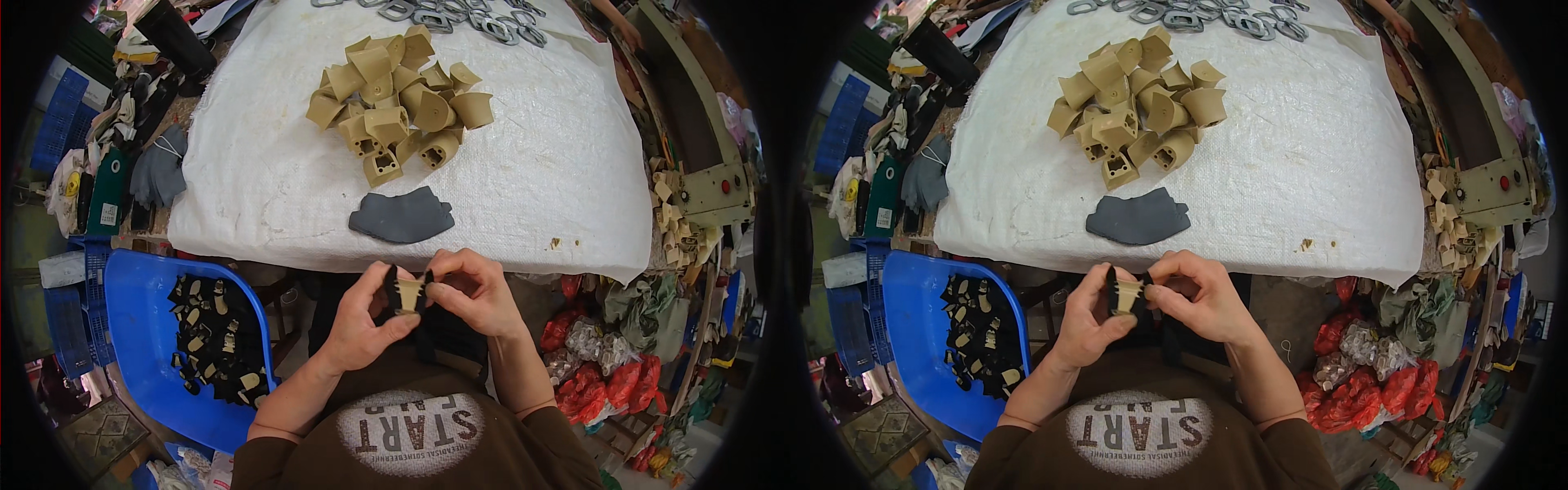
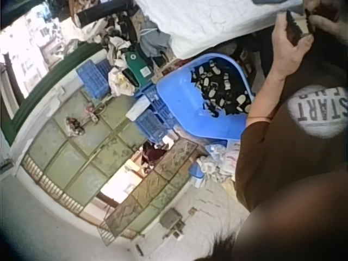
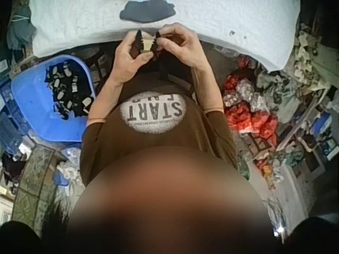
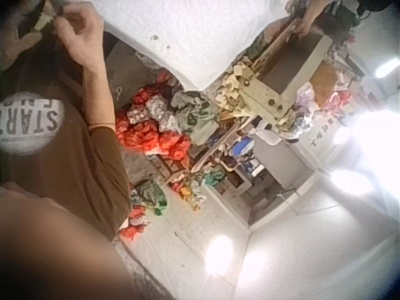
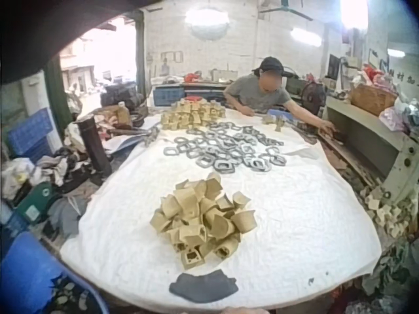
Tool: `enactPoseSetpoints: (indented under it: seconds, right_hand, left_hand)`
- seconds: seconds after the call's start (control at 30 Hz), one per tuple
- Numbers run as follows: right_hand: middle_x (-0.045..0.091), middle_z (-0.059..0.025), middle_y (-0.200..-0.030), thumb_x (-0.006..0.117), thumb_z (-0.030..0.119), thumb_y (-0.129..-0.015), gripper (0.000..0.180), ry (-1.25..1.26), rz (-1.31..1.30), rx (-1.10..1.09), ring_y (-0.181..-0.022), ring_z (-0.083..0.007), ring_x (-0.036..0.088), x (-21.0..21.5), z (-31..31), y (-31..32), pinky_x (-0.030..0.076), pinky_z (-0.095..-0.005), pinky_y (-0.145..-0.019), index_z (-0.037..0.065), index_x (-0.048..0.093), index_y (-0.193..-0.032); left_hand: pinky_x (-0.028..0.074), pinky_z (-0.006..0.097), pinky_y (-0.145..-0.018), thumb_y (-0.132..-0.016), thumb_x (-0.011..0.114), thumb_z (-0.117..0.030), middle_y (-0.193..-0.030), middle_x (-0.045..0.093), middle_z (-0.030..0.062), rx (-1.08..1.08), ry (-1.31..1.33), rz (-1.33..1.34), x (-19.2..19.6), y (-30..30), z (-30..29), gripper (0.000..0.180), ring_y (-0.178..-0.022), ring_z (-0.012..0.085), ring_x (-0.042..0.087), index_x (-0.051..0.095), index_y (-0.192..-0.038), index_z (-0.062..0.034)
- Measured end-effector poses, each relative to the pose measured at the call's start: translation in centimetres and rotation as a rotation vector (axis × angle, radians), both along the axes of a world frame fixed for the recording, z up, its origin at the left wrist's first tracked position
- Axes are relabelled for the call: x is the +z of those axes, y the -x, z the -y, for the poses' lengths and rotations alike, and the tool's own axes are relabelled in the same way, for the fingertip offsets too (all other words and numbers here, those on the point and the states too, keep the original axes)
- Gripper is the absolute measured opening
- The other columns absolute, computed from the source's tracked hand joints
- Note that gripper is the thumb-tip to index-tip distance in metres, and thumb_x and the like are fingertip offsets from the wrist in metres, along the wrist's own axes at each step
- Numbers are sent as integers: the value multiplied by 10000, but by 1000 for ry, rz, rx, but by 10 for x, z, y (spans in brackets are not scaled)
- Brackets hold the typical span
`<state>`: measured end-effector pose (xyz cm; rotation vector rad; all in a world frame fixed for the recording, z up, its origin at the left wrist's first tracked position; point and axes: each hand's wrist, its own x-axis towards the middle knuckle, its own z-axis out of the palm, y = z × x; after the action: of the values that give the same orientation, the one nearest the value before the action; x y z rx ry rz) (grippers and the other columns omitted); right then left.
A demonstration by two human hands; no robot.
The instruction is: Assembling plastic shoe heel components with grey base pads by hand.
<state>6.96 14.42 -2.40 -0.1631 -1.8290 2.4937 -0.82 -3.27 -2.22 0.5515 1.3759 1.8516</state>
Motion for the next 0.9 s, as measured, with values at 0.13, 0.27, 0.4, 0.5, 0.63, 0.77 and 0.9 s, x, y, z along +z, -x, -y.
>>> enactPoseSetpoints:
  seconds: [0.13,0.27,0.4,0.5,0.63,0.77,0.9]
  right_hand:
    - [561,-77,-841,581,-97,-805,241,-36,-27,23,-774,-123,579,1,5,0,504,-259,-642,-29,544,-1033]
    - [596,-79,-874,629,-72,-773,315,-524,-14,-148,-787,-154,577,0,16,14,487,-285,-663,26,549,-1062]
    - [579,-84,-936,698,21,-704,312,-919,-327,-360,-912,-305,510,-8,-1,30,416,-383,-785,55,599,-998]
    - [564,-82,-987,717,98,-708,279,-1147,-261,-315,-932,-259,484,-16,-13,37,349,-379,-801,70,613,-966]
    - [547,-80,-1040,720,112,-705,277,-1236,-235,-293,-963,-276,468,-11,-11,41,336,-399,-829,89,622,-963]
    - [522,-85,-1090,726,129,-696,289,-1276,-199,-307,-1008,-289,441,-13,-12,46,311,-418,-861,102,629,-968]
    - [520,-77,-1068,722,133,-691,282,-1333,-203,-311,-1017,-284,435,-11,-6,54,303,-420,-860,99,635,-957]
  left_hand:
    - [442,248,-825,-786,728,-220,-996,524,44,-23,31,-72,-5,0,5,447,-904,102,538,481,-1097,-16]
    - [438,241,-811,-744,726,-182,-989,530,53,95,299,-273,-10,7,19,453,-900,121,543,498,-1098,-15]
    - [373,356,-929,-783,625,-170,-1067,507,134,511,539,-697,-22,19,59,511,-1022,263,496,450,-1230,5]
    - [309,375,-985,-819,526,-84,-1141,461,172,804,907,-828,-32,26,112,500,-1102,297,442,404,-1295,8]
    - [266,434,-980,-819,551,-83,-1176,388,204,1021,1340,-965,-52,17,204,529,-1092,341,363,402,-1325,-58]
    - [224,487,-1001,-735,543,-58,-1243,368,203,1087,1879,-911,-55,7,230,593,-1165,362,326,428,-1315,-102]
    - [232,454,-1013,-731,532,-41,-1270,372,198,1007,1400,-1096,-36,21,182,545,-1179,345,333,464,-1272,-63]
